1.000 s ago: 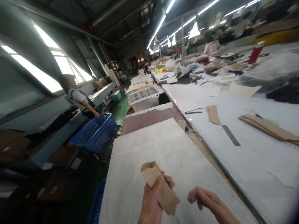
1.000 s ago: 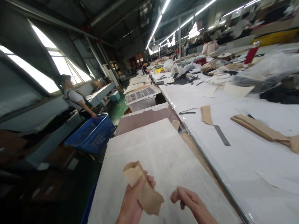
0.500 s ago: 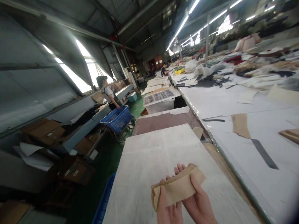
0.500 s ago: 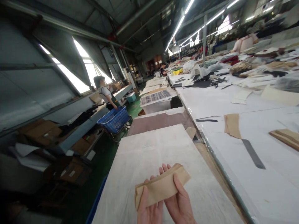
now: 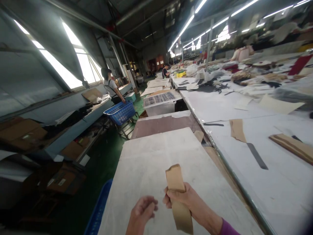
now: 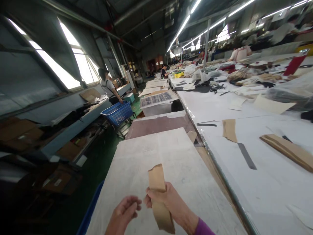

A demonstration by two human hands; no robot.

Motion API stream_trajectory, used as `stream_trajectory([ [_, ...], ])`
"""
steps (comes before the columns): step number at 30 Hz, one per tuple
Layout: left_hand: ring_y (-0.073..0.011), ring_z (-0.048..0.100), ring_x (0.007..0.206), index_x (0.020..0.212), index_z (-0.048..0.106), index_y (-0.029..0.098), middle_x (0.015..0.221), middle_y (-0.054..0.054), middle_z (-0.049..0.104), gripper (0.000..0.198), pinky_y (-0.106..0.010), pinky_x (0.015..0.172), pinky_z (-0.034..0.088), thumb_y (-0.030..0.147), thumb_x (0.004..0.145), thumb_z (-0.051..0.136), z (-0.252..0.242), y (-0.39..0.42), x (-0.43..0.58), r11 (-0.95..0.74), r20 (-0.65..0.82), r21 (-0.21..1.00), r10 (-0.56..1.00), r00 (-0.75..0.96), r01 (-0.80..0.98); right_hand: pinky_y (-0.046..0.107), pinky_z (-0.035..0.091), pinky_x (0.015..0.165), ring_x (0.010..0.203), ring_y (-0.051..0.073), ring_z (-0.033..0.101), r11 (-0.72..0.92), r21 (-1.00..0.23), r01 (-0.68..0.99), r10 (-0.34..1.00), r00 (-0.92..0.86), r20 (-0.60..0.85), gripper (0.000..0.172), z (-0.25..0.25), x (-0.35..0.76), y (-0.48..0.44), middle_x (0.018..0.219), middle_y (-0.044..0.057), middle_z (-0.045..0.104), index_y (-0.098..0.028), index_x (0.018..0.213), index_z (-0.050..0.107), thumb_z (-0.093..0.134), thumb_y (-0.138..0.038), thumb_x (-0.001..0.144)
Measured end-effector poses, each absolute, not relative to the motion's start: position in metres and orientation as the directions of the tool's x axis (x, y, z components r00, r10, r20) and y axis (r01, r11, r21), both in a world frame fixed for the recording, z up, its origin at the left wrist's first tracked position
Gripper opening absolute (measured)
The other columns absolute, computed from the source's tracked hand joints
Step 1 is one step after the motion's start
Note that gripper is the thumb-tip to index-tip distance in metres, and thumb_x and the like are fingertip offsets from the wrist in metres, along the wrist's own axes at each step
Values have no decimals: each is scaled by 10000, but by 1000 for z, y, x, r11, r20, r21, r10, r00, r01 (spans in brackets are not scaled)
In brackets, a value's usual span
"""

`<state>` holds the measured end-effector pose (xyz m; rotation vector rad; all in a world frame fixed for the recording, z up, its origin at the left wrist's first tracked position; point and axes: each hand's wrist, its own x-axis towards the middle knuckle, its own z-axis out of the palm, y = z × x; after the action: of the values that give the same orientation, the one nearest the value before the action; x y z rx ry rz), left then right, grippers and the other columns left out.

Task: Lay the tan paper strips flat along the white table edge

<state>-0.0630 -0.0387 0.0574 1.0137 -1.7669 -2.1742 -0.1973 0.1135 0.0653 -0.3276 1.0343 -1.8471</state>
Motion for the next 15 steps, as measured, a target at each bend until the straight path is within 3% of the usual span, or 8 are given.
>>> stream_trajectory([
  [3, -198, 630, 923, 1014, 658, 164, 1025, -110, 711, 411, -274, 752, 481, 463, 747, 748, 77, -63, -79, -192, -243, 968, -529, -813, -164, 301, 489, 686, 664, 173, 629, -132, -770, 624, -841, -482, -246, 369, 65, -188, 84, 793, 154, 696, -46, 882, 680, 813, -337, 698],
  [6, -175, 640, 787, 1040, 618, 154, 1001, -100, 684, 469, -272, 662, 504, 476, 730, 760, 91, -82, -94, -193, -210, 971, -426, -880, -138, 285, 486, 642, 611, 158, 605, -96, -792, 603, -821, -498, -280, 293, 63, -184, 50, 718, 110, 682, -58, 844, 715, 803, -271, 662],
  [9, -113, 579, 577, 929, 589, 155, 863, -34, 643, 436, -237, 509, 462, 454, 686, 793, 93, -106, -105, -157, -237, 970, -412, -880, -187, 290, 495, 627, 594, 161, 599, -72, -818, 571, -792, -531, -301, 251, 55, -183, 17, 681, 94, 673, -67, 788, 725, 790, -265, 648],
  [15, -82, 479, 555, 680, 542, 152, 625, 38, 529, 273, -191, 490, 368, 335, 729, 739, 67, -156, -125, -59, -293, 951, -476, -829, -302, 282, 474, 590, 578, 169, 602, 42, -844, 534, -700, -588, -406, 213, 26, -181, -32, 669, 82, 666, -70, 766, 718, 747, -222, 619],
])
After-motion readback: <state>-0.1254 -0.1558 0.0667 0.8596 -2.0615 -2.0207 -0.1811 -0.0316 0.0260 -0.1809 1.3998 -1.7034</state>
